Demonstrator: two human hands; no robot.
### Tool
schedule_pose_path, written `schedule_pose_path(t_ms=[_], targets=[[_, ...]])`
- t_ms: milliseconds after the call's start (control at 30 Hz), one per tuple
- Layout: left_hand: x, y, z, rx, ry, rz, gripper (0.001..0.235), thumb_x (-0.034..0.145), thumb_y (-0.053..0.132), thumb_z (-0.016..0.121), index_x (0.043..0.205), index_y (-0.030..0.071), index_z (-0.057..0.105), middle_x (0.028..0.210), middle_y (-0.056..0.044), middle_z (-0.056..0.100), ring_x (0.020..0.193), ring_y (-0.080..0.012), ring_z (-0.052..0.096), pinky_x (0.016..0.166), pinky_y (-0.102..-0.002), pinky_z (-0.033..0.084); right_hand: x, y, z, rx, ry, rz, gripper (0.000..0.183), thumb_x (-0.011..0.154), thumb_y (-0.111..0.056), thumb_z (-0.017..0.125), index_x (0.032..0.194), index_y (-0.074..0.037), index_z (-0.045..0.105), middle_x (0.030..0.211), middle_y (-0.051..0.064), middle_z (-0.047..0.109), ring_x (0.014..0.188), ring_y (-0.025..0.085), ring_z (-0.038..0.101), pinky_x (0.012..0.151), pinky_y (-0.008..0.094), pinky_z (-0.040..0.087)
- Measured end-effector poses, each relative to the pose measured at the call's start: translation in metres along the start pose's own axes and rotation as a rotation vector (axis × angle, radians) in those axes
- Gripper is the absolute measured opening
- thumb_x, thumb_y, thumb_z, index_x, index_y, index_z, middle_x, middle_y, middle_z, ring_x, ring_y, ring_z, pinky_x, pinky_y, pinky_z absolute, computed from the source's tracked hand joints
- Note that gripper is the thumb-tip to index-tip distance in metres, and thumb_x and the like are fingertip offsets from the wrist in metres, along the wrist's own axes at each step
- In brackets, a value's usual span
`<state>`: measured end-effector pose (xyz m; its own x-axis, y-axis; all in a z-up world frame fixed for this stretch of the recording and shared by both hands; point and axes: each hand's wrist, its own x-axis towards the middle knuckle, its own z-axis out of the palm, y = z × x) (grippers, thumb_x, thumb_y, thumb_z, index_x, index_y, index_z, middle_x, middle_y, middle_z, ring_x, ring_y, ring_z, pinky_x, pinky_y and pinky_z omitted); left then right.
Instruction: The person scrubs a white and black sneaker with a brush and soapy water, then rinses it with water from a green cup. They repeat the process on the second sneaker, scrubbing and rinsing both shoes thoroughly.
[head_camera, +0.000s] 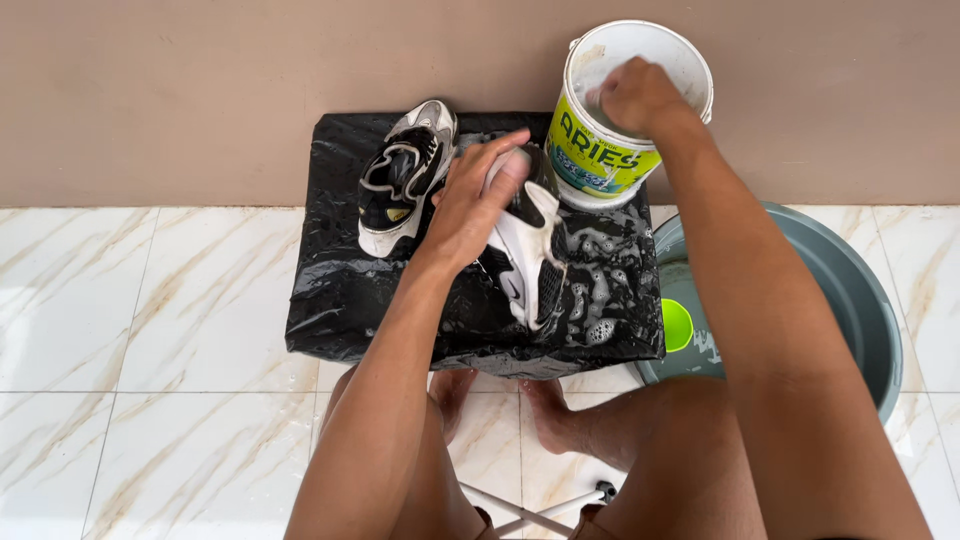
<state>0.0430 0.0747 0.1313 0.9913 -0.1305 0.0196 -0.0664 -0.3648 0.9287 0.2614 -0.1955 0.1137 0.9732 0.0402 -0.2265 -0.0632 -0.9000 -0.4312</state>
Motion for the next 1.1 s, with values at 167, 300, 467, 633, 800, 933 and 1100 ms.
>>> schedule_pose_path(t_ms=[167,300,467,633,800,933,1100], targets=[[-0.014,0.005,-0.023,0.297,0.040,-0.117,0.118,0.075,0.080,0.093,0.173,0.024,0.060,0.185,-0.006,0.059,0.172,-0.0339,0.048,0.135,-0.066,0.034,-0.016,0.028,0.007,0.216,0.418,-0.477,0.020,0.126,-0.030,0.083,0.133,-0.012,0.082,0.120,0.014,0.085,0.114,0.036,0.073,0.101,0.052,0.054],[-0.047,0.027,-0.058,0.244,-0.158,-0.248,0.135,0.068,0.048,0.113,0.182,0.024,0.044,0.192,-0.012,0.053,0.172,-0.0311,0.055,0.136,-0.047,0.045,-0.127,0.006,0.013,0.470,0.575,-0.528,0.023,0.128,-0.033,0.078,0.111,-0.019,0.070,0.093,-0.005,0.060,0.087,0.016,0.049,0.078,0.042,0.043],[-0.072,-0.029,-0.070,0.141,-0.117,0.136,0.134,0.050,0.044,0.127,0.165,0.011,0.066,0.161,-0.030,0.075,0.158,-0.0575,0.066,0.133,-0.068,0.050,-0.211,-0.001,0.078,0.714,0.239,-0.389,0.012,0.126,-0.012,0.069,0.120,-0.007,0.079,0.086,0.008,0.071,0.078,0.022,0.060,0.078,0.036,0.053],[-0.116,-0.005,-0.076,0.159,-0.161,0.169,0.127,0.065,0.029,0.124,0.167,0.000,0.053,0.170,-0.040,0.065,0.162,-0.0706,0.055,0.132,-0.083,0.047,-0.287,0.000,0.116,0.609,-0.001,-0.410,0.018,0.126,-0.018,0.067,0.123,-0.004,0.078,0.085,0.013,0.075,0.063,0.020,0.057,0.063,0.038,0.049],[-0.123,-0.015,-0.066,0.109,-0.159,0.229,0.132,0.059,0.022,0.125,0.174,0.013,0.059,0.168,-0.034,0.071,0.162,-0.0643,0.060,0.137,-0.074,0.048,-0.249,0.056,0.176,0.484,0.245,-0.581,0.040,0.124,-0.032,0.069,0.089,-0.013,0.064,0.069,0.016,0.060,0.065,0.034,0.056,0.073,0.047,0.050],[-0.149,-0.023,-0.067,0.103,-0.144,0.189,0.122,0.063,0.014,0.123,0.167,0.003,0.061,0.157,-0.041,0.073,0.154,-0.0650,0.067,0.136,-0.078,0.050,-0.273,0.041,0.183,0.440,0.320,-0.707,0.046,0.119,-0.030,0.075,0.075,-0.022,0.063,0.060,0.001,0.063,0.064,0.028,0.063,0.084,0.042,0.054],[-0.169,-0.036,-0.072,0.052,-0.092,0.178,0.108,0.081,0.020,0.115,0.173,0.018,0.058,0.172,-0.029,0.066,0.167,-0.0662,0.051,0.139,-0.086,0.039,-0.285,0.028,0.193,0.190,0.449,-0.857,0.037,0.113,-0.026,0.075,0.079,-0.017,0.062,0.077,0.008,0.069,0.089,0.034,0.073,0.107,0.053,0.047]])
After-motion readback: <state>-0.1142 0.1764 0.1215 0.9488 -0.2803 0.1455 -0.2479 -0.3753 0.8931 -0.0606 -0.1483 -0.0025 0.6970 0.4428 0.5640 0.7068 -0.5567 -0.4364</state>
